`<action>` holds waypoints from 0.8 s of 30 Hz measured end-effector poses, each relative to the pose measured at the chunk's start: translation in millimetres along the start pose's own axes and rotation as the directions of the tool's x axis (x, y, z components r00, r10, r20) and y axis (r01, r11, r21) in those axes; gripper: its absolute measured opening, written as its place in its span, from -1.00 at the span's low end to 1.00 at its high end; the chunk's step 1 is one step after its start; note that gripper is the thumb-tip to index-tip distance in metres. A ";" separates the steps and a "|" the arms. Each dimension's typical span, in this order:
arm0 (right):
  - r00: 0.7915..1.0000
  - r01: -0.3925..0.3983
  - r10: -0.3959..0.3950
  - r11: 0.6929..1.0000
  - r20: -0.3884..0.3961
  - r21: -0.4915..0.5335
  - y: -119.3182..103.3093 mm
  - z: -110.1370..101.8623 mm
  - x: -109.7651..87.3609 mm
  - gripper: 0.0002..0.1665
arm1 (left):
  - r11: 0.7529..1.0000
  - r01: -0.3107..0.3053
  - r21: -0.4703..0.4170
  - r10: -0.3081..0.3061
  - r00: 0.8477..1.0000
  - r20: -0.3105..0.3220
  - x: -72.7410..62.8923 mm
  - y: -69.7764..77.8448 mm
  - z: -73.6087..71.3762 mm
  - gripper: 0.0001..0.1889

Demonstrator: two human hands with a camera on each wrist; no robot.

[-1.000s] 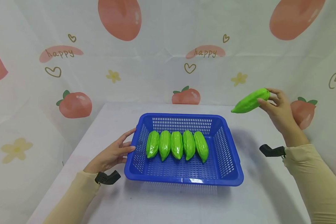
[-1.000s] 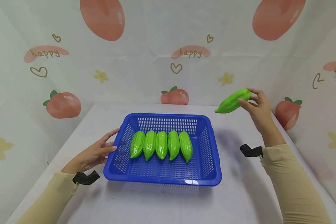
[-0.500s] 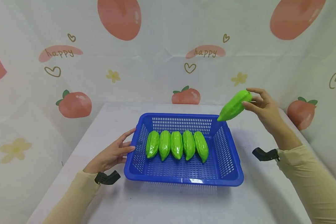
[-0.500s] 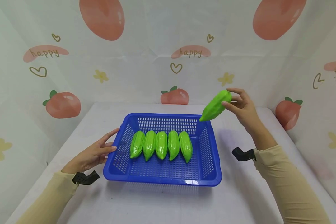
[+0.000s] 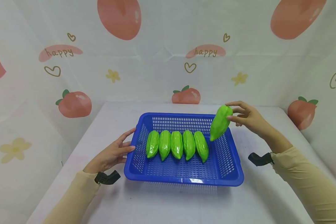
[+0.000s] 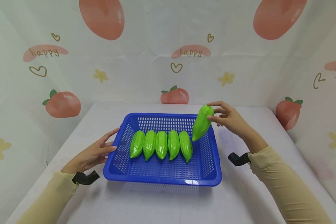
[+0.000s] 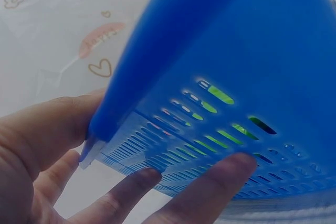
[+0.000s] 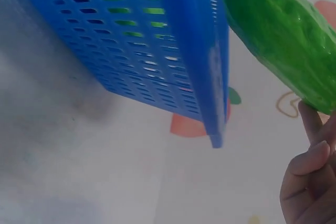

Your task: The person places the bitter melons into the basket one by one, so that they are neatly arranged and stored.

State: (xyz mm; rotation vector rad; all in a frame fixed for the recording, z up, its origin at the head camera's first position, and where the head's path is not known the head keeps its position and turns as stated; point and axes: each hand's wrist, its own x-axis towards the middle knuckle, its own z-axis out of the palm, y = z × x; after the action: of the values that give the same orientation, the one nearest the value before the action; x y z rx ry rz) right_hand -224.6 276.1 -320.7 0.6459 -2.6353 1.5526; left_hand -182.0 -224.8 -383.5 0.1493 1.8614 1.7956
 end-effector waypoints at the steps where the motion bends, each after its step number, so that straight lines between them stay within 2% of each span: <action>1: 1.000 -0.019 0.019 1.000 0.011 -0.013 0.8 2.0 0.1 -0.46 | 1.000 -0.001 -0.002 0.001 1.000 0.003 -0.1 0.2 -0.1 -0.16; 7: 0.990 -0.106 0.115 0.988 0.081 -0.109 2.7 10.7 1.5 -0.45 | 1.000 -0.004 -0.008 0.004 1.000 0.016 -0.3 0.1 -1.2 -0.18; 21: 0.959 -0.178 0.221 0.957 0.176 -0.231 9.1 15.1 3.8 -0.42 | 1.000 -0.009 -0.009 0.009 1.000 0.027 0.7 -1.6 -2.8 -0.18; 24: 0.952 -0.177 0.225 0.957 0.207 -0.228 9.2 16.8 3.9 -0.42 | 1.000 -0.009 -0.005 0.010 1.000 0.024 0.7 -1.6 -2.8 -0.18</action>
State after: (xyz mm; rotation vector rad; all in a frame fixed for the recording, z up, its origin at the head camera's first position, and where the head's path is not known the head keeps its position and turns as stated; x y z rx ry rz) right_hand -228.3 264.6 -336.0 0.5912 -3.0720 1.2845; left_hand -183.4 -227.2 -385.4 0.1776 1.8429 1.7965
